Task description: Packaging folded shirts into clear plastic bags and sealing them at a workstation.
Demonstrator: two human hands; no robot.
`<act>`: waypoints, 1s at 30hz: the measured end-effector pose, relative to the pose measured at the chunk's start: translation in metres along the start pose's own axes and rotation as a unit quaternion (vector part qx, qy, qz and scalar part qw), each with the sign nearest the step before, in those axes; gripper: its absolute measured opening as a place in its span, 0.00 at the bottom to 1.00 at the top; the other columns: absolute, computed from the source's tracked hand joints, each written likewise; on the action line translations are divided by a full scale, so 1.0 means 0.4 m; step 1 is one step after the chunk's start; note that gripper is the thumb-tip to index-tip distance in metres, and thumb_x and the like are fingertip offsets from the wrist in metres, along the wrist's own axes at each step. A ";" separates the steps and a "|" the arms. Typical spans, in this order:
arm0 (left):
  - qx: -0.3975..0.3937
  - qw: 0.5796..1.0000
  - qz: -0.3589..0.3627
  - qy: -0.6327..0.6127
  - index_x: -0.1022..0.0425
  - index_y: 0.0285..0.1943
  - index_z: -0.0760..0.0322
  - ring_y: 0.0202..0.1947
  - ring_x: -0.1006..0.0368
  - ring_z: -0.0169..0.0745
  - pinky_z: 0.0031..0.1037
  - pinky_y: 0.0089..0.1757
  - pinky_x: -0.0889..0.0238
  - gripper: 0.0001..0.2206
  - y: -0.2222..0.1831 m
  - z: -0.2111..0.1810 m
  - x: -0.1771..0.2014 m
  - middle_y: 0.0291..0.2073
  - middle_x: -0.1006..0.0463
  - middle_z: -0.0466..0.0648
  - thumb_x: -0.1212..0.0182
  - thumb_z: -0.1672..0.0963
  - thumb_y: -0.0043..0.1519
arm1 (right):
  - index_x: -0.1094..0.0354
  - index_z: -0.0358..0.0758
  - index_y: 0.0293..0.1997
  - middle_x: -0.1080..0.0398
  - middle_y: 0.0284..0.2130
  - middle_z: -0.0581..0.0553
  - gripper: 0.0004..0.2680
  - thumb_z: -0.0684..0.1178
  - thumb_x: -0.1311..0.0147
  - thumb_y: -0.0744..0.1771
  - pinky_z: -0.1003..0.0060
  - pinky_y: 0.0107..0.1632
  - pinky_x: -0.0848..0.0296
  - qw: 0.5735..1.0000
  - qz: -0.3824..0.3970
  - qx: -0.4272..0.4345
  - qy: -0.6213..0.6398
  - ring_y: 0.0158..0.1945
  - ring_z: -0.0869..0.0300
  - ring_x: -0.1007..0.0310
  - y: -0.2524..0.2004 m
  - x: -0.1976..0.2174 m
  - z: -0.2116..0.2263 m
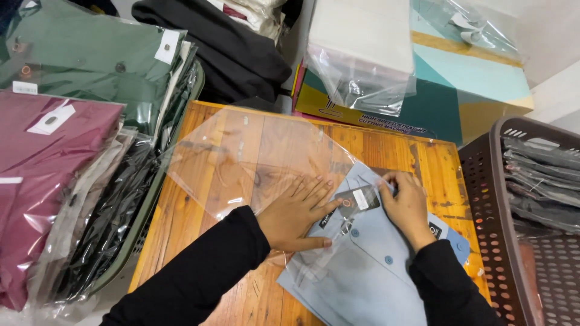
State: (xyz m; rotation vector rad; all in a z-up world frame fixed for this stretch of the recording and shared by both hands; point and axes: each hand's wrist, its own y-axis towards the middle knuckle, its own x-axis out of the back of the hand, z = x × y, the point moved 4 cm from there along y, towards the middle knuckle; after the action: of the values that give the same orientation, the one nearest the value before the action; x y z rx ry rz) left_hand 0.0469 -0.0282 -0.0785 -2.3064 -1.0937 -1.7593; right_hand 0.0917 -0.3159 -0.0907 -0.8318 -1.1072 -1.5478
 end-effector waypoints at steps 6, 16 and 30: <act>-0.051 0.987 -0.152 0.033 0.34 0.72 0.60 0.66 0.34 0.61 0.51 0.64 0.45 0.28 0.012 -0.024 0.087 0.63 0.29 0.57 0.52 0.44 0.68 | 0.29 0.37 0.60 0.30 0.45 0.36 0.18 0.51 0.35 0.64 0.47 0.53 0.31 0.975 -0.091 0.157 -0.131 0.50 0.39 0.28 -0.064 0.133 0.097; 0.005 0.984 -0.129 -0.122 0.29 0.43 0.72 0.41 0.30 0.61 0.47 0.46 0.36 0.19 -0.168 -0.207 0.176 0.40 0.29 0.60 0.45 0.49 0.65 | 0.32 0.38 0.58 0.29 0.47 0.36 0.30 0.75 0.36 0.62 0.54 0.51 0.26 0.909 0.127 0.391 0.060 0.46 0.45 0.28 -0.505 0.123 0.344; 0.119 0.944 -0.279 0.131 0.21 0.35 0.69 0.33 0.21 0.44 0.31 0.36 0.27 0.02 -0.212 -0.281 0.181 0.34 0.18 0.52 0.34 0.63 0.61 | 0.30 0.37 0.61 0.26 0.43 0.50 0.14 0.39 0.45 0.67 0.71 0.46 0.24 0.948 0.034 0.296 0.115 0.39 0.64 0.25 -0.471 0.178 0.330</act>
State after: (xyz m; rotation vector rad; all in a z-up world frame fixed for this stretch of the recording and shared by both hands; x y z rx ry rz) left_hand -0.0850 0.0234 -0.0077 -1.6600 -1.9058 -1.8797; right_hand -0.1114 -0.2040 -0.0261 -0.2696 -1.2573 -1.1205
